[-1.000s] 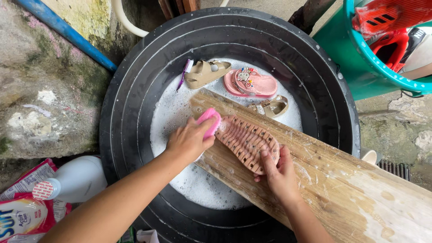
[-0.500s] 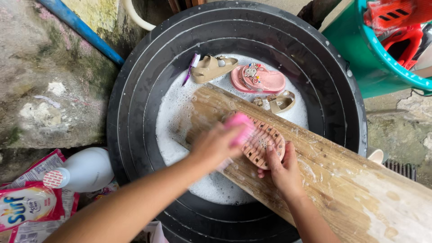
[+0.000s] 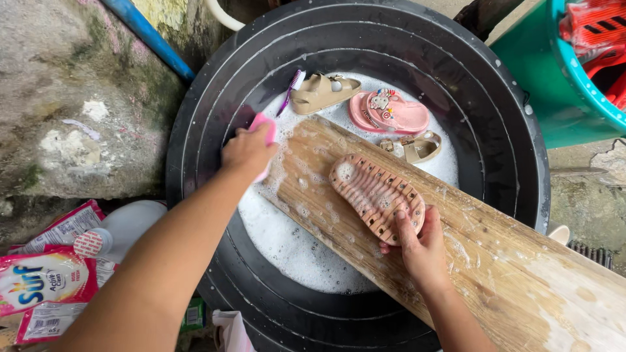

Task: The person washes various shoes and sandals by scrubbing them with a pink brush and a toothbrush in a large basin of soapy water, using a wooden board for support.

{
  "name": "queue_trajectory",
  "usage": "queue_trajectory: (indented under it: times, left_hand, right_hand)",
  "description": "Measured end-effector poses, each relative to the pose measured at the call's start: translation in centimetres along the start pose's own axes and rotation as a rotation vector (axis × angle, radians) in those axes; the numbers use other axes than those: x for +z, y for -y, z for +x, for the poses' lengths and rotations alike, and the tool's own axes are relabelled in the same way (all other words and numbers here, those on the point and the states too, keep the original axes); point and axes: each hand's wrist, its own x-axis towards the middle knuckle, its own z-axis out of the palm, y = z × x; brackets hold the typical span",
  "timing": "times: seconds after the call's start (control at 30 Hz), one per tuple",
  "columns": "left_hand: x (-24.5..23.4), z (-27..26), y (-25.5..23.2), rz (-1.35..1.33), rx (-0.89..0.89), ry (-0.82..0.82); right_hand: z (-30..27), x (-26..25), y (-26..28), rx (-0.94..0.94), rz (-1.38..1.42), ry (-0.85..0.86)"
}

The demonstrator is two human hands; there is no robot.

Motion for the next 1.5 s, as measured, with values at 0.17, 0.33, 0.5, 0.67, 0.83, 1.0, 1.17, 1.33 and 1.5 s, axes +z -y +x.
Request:
queue_trajectory:
  times: [0.17,0.33,0.5,0.67,0.83,1.0,1.17,1.33,1.5]
  left_hand:
    - [1.2,-3.1,-3.3,-0.368,0.173,0.008]
    - [1.8,-13.9,-7.3,-0.238,0.680,0.047]
    - [-0.6,-12.2,-2.0,0.313,0.490,0.221]
    - [1.0,-8.8,-1.9,0.408,0.656,0.030]
    - [1.6,-3.0,-4.1,0.312,0.498,0.034]
    - [4.3,-2.5,1.4,-0.135,-0.042,-0.030]
    - [13.3,-9.2,1.7,-0.508,-0.263,0.010]
    - [8.2,-14.7,-3.2,-1.222,-0.117,0.129]
    - [0.7,-16.8,-10.8,-0.498,0.786,-0.190]
  right_hand:
    - [0.5,0.4,-0.1,-0.008,-0.025,-0.032]
    - [0.2,-0.2,-1.9,-0.137,-0.057,-0.049]
    - [0.0,-0.7,-2.5,-0.146,-0.118,-0.094]
    - [0.4,-0.8,-2.3,-0.377,-0.210,-0.073]
    - [2.9,-1.2,-1.3,-0.270,-0.093,-0.101]
    - [2.6,-1.5,-1.6,-0.289,-0.188,-0.102]
    - [2.2,-1.1,-0.7,-0.263,-0.061,-0.047]
    - [1.3,-1.4,-0.4,-0.121,0.031,-0.029]
    - [-0.6,-1.9,-2.9,-0.232,0.001,0.074]
